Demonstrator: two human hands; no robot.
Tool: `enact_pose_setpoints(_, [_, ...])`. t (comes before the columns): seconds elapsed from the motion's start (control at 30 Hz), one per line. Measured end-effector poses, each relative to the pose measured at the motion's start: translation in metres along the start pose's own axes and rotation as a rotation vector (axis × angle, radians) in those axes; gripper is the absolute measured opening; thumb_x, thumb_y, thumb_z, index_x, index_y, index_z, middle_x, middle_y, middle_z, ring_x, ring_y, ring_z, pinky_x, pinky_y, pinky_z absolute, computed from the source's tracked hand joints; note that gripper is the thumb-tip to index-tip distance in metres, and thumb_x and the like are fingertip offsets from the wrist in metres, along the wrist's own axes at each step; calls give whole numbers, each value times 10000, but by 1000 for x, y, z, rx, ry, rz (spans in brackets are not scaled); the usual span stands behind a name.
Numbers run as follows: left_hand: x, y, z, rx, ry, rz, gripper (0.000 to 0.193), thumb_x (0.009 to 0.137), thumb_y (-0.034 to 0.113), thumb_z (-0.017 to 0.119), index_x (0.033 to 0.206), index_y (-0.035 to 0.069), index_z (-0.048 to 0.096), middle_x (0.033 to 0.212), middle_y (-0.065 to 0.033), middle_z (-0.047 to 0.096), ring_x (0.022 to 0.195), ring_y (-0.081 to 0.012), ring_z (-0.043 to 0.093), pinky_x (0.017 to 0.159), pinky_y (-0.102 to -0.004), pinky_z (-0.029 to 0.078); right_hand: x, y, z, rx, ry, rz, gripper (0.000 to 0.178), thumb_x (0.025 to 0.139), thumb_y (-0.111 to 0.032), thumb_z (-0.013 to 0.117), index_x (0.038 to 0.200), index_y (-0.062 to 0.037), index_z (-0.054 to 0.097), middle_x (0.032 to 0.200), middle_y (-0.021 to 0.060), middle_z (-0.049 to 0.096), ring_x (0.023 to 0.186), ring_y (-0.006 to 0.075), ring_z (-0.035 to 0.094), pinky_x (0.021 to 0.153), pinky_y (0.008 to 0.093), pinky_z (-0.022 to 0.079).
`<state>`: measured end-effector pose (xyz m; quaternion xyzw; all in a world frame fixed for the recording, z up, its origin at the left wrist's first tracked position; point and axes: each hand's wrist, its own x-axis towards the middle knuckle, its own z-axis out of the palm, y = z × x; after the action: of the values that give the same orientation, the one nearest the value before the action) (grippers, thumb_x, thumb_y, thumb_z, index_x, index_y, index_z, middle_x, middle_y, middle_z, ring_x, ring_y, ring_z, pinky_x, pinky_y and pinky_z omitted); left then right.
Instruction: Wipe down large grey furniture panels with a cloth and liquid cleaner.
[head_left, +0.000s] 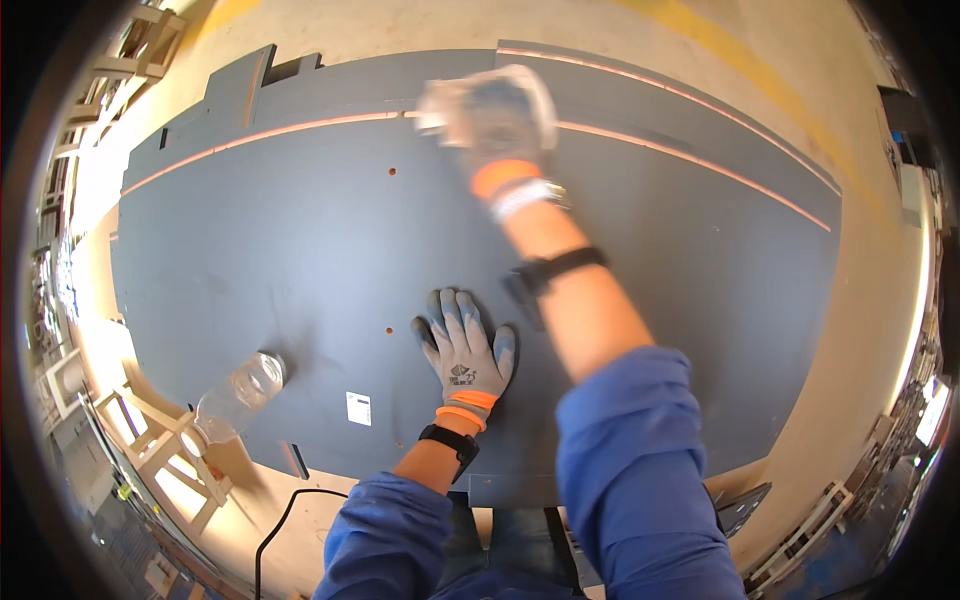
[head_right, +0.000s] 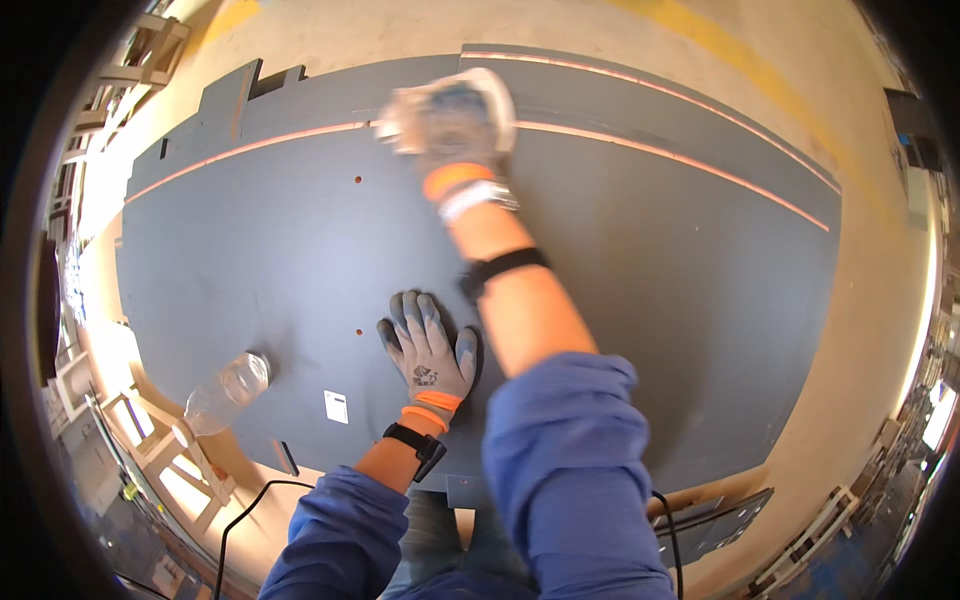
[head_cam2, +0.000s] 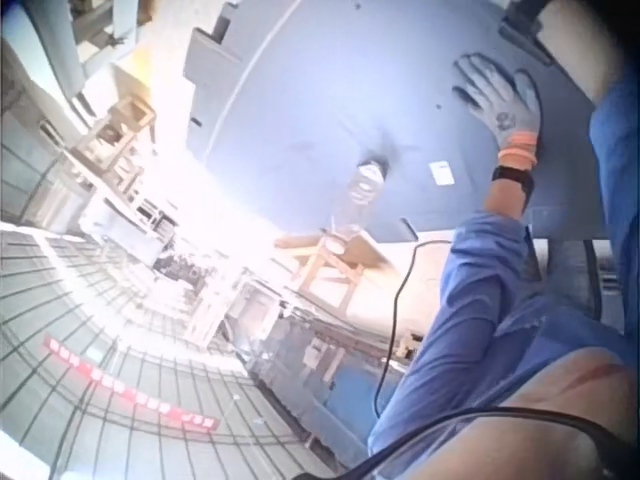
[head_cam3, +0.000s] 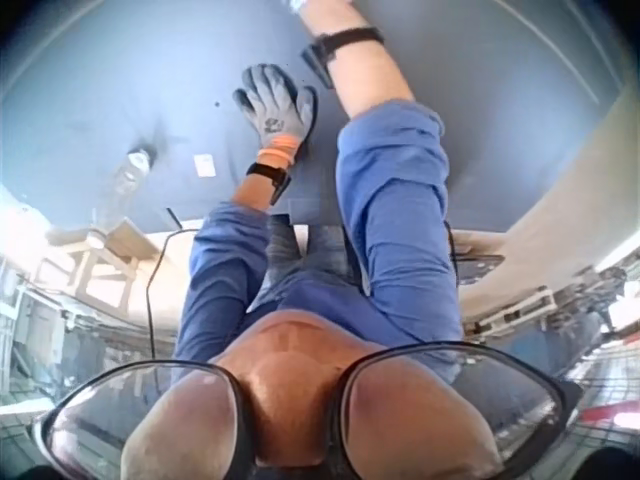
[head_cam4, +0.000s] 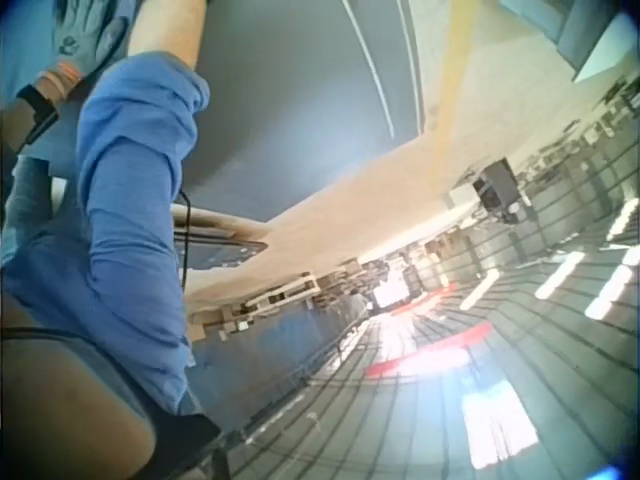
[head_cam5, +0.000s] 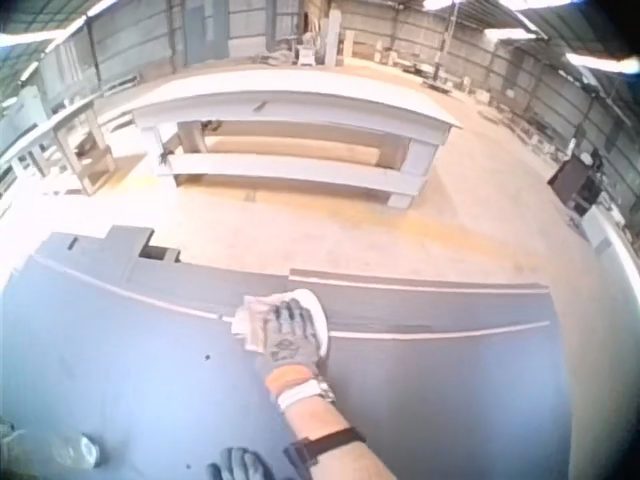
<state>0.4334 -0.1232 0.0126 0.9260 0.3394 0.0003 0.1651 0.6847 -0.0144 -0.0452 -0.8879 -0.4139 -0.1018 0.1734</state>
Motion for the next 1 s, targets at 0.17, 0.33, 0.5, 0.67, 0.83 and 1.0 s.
enact_pose_setpoints(0.17, [-1,-6,-7,-45,-21,-2,719,858,363,535,1389,-63,304,1454,-251,274,1351,-438,249,1055,-661,163,-26,129,-94,-348,-166,179,397,950,-326,392,1166,-65,601,1159,153,611,1068,308,575,924,426,441])
enact_pose_setpoints(0.33, [-1,-8,-6,-35,-68,-17,707,877,362,543,1389,-65,309,1472,-226,268,1339,-428,269,1073,-632,175,-19,53,-51,-97,-171,321,546,918,-359,429,1354,-31,427,1371,182,453,1304,305,395,1103,427,270])
enact_pose_setpoints(0.5, [-38,-43,82,-77,-92,17,625,871,383,526,1343,-11,414,1448,-236,324,1297,-445,337,1043,-649,222,32,-121,16,-252,-397,9,611,935,-316,389,1468,-43,270,1538,145,242,1434,289,191,1184,434,72])
enact_pose_setpoints(0.67, [-3,-7,3,27,37,107,582,834,393,545,1239,-22,498,1362,-235,399,1196,-438,402,961,-637,299,5,-4,-21,-93,-78,133,259,895,-282,477,878,-114,675,896,91,688,832,241,655,751,423,510])
enact_pose_setpoints(0.83, [-3,-10,-4,9,-129,46,707,841,373,540,1355,-74,352,1433,-246,317,1220,-440,382,1042,-654,210,-8,97,-133,-160,-202,527,361,953,-214,384,1200,-46,587,1024,185,664,908,332,644,826,391,505])
enact_pose_setpoints(1.0, [0,10,0,10,-52,100,682,844,378,539,1335,-56,352,1444,-242,300,1289,-449,311,1032,-657,209,3,32,-27,-137,-324,299,478,925,-280,459,1338,-39,452,1251,182,573,1182,273,538,1032,383,391])
